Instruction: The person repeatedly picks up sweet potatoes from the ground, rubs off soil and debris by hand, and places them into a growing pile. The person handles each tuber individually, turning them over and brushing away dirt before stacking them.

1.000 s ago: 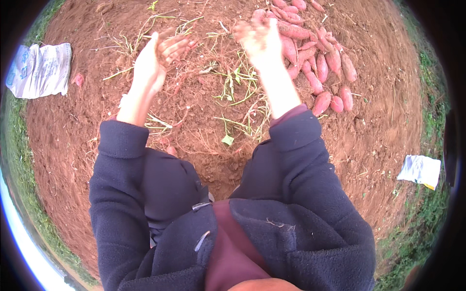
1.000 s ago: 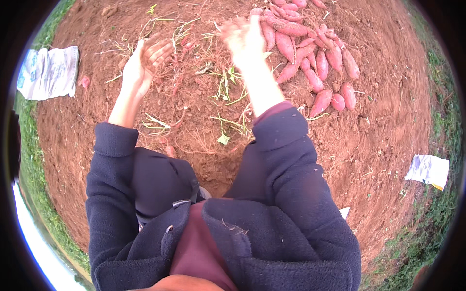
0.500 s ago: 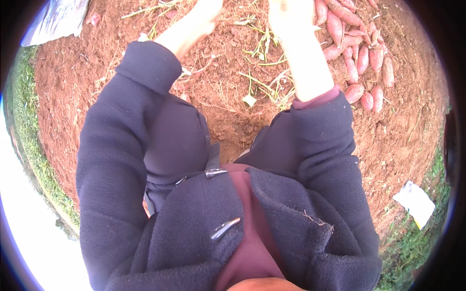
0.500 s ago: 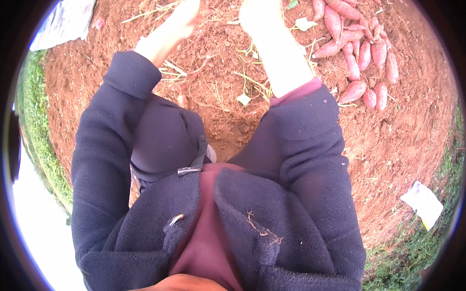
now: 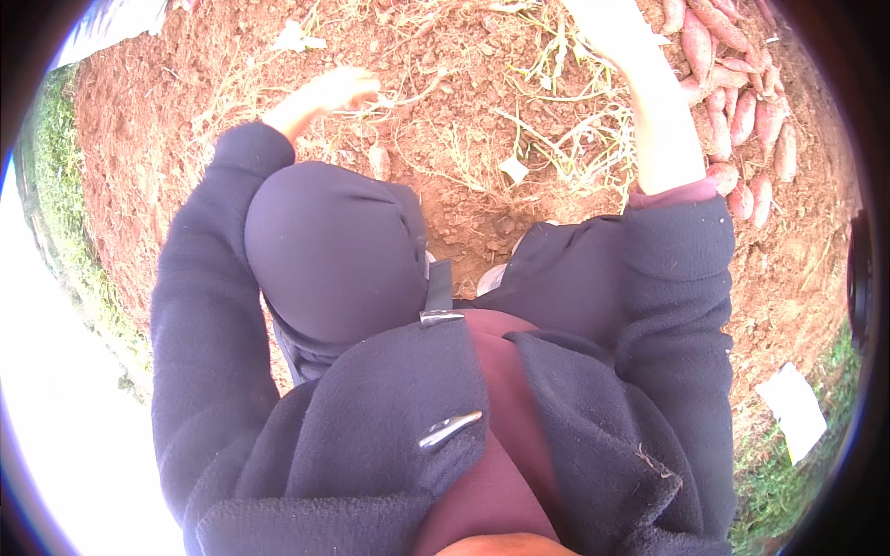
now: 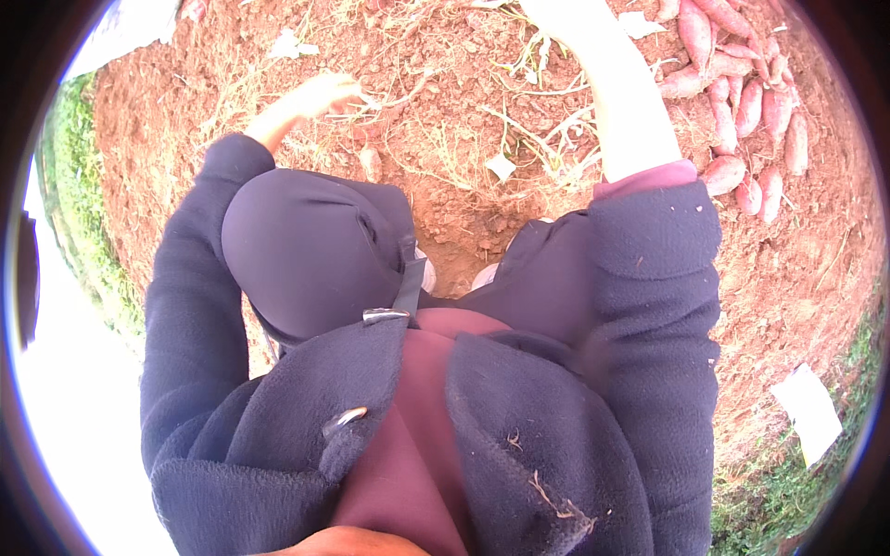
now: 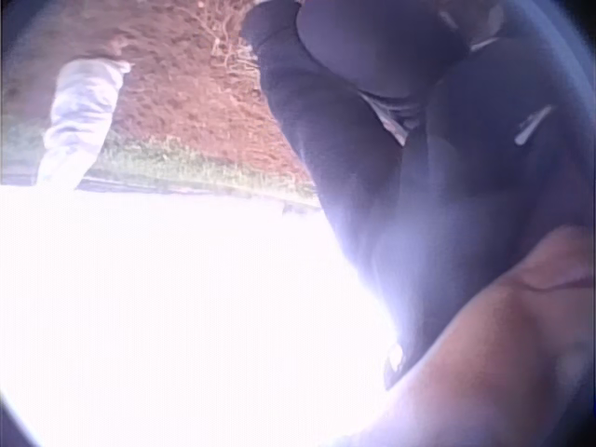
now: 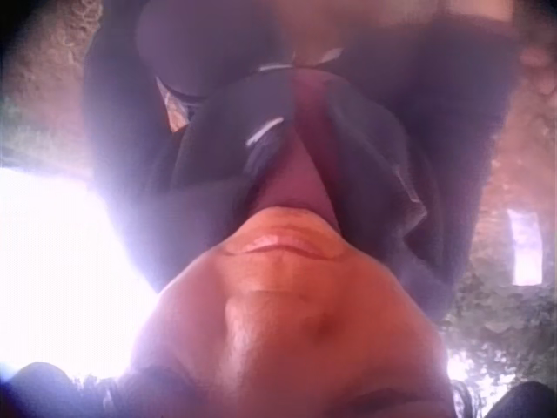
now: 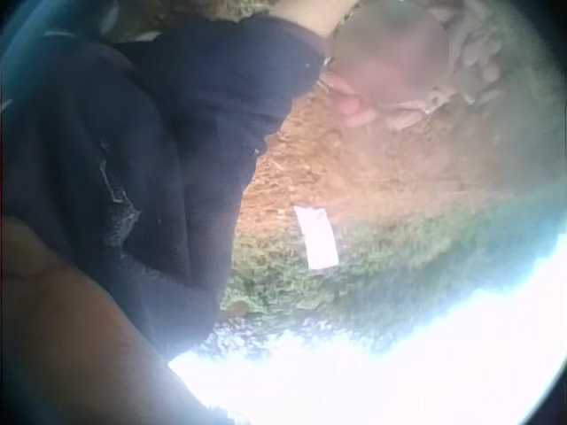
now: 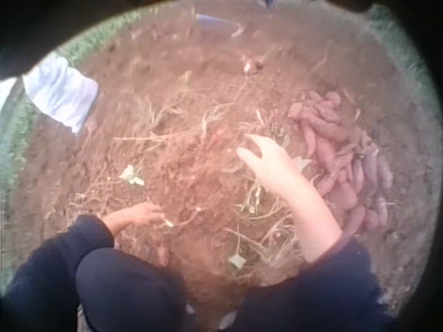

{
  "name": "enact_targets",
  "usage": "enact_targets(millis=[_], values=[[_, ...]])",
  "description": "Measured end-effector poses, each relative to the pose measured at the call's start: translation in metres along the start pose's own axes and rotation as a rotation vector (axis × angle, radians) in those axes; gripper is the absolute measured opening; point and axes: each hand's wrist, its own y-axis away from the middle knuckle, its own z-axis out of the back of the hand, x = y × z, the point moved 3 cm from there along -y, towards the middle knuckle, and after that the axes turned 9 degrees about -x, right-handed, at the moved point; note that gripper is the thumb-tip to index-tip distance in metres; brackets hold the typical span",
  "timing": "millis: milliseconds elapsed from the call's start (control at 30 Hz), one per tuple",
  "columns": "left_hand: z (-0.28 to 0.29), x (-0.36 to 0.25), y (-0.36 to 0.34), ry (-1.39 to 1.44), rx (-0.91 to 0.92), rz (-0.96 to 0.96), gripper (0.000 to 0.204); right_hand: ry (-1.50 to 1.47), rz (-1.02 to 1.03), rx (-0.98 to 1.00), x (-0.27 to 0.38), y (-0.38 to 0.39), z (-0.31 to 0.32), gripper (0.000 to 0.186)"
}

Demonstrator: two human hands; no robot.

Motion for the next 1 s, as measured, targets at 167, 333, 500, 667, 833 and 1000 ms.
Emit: enact_targets(millis=[167,333,500,667,833,1000], values=[[-0.086,0.073,0.01,0.014,-0.109,-0.158,0.034,-0.096,-0.009,0.058,0.015,0.004,-0.003,0.048],[-0.113,0.095,0.003,-0.238,-0.379,-0.088,0.031,-0.078,0.056,0.105,0.019,0.004,-0.013,0.046],[-0.117,0.075,0.016,-0.314,-0.388,-0.244,0.032,-0.087,0.072,0.111,0.019,0.007,-0.014,0.047],[-0.103,0.074,0.025,-0.352,-0.368,-0.319,0.032,-0.026,0.083,0.123,0.02,0.007,-0.012,0.045],[-0.083,0.062,0.024,-0.537,0.001,-0.277,0.032,0.019,0.132,0.196,0.026,0.007,-0.009,0.041],[-0.031,0.004,0.034,-0.116,-0.116,-0.212,0.032,-0.024,0.209,0.28,0.029,0.017,-0.021,0.036]])
